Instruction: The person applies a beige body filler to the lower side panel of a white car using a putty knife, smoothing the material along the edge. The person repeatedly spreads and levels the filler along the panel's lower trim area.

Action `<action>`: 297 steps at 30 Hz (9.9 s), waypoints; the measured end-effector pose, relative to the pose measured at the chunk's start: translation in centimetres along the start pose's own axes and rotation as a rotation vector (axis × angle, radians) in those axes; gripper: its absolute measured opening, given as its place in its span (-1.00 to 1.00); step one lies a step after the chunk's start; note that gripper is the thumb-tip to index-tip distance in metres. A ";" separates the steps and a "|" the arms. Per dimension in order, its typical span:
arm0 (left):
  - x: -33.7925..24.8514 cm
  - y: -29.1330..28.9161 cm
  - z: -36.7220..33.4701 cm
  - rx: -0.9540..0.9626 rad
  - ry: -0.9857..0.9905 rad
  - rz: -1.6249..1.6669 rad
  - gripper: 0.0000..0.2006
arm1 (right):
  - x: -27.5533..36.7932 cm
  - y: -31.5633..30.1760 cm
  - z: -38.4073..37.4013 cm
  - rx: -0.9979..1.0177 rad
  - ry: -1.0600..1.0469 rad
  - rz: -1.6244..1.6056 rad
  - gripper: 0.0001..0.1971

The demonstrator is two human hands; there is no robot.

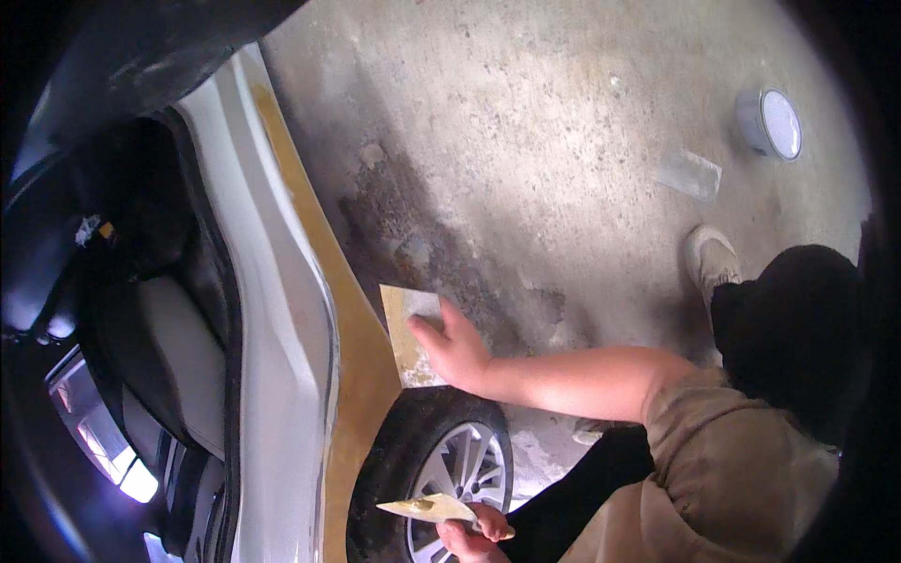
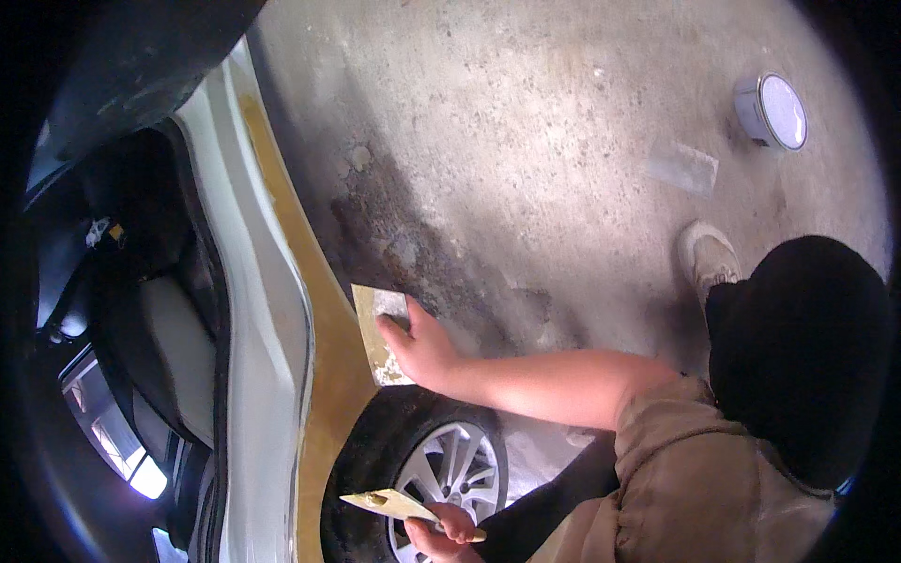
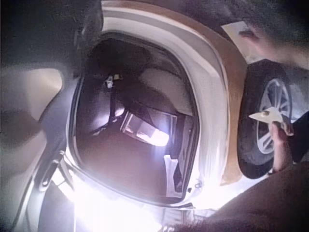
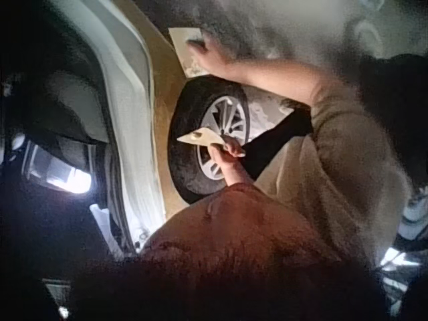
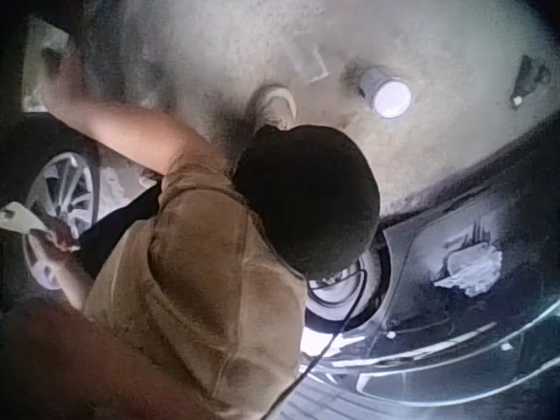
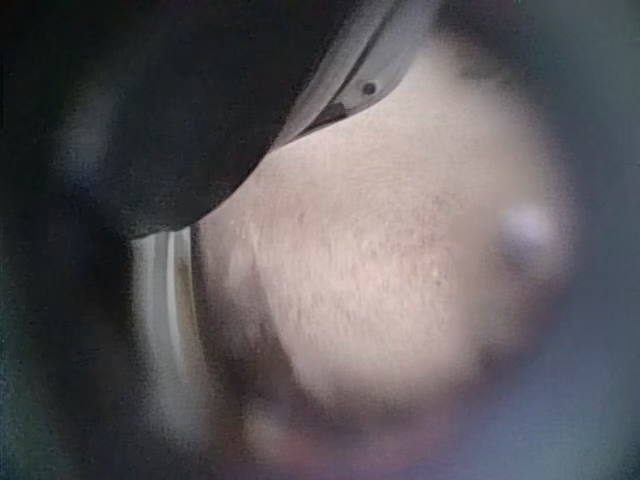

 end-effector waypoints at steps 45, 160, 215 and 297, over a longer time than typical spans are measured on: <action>-13.3 9.1 1.7 -0.321 0.852 -0.516 -0.76 | 17.0 10.7 21.0 0.858 -1.160 0.766 -0.65; -13.5 6.0 10.2 0.265 1.311 0.008 -0.44 | 16.9 21.5 28.6 1.276 -1.250 0.901 -0.60; -13.2 4.1 12.4 0.186 1.403 0.160 -0.68 | 18.0 23.2 33.4 1.263 -1.316 0.836 -0.56; -10.3 4.4 9.4 0.035 1.217 -0.068 -0.79 | 15.7 17.4 17.9 0.988 -1.234 0.804 -0.65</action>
Point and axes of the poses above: each hand's wrist, its own z-axis away from the middle knuckle, its own y-axis out of the palm, x = y × z, the point moved 10 cm from there along -z, towards the middle knuckle, and after that the axes turned 4 degrees about y, right-handed, at the moved point
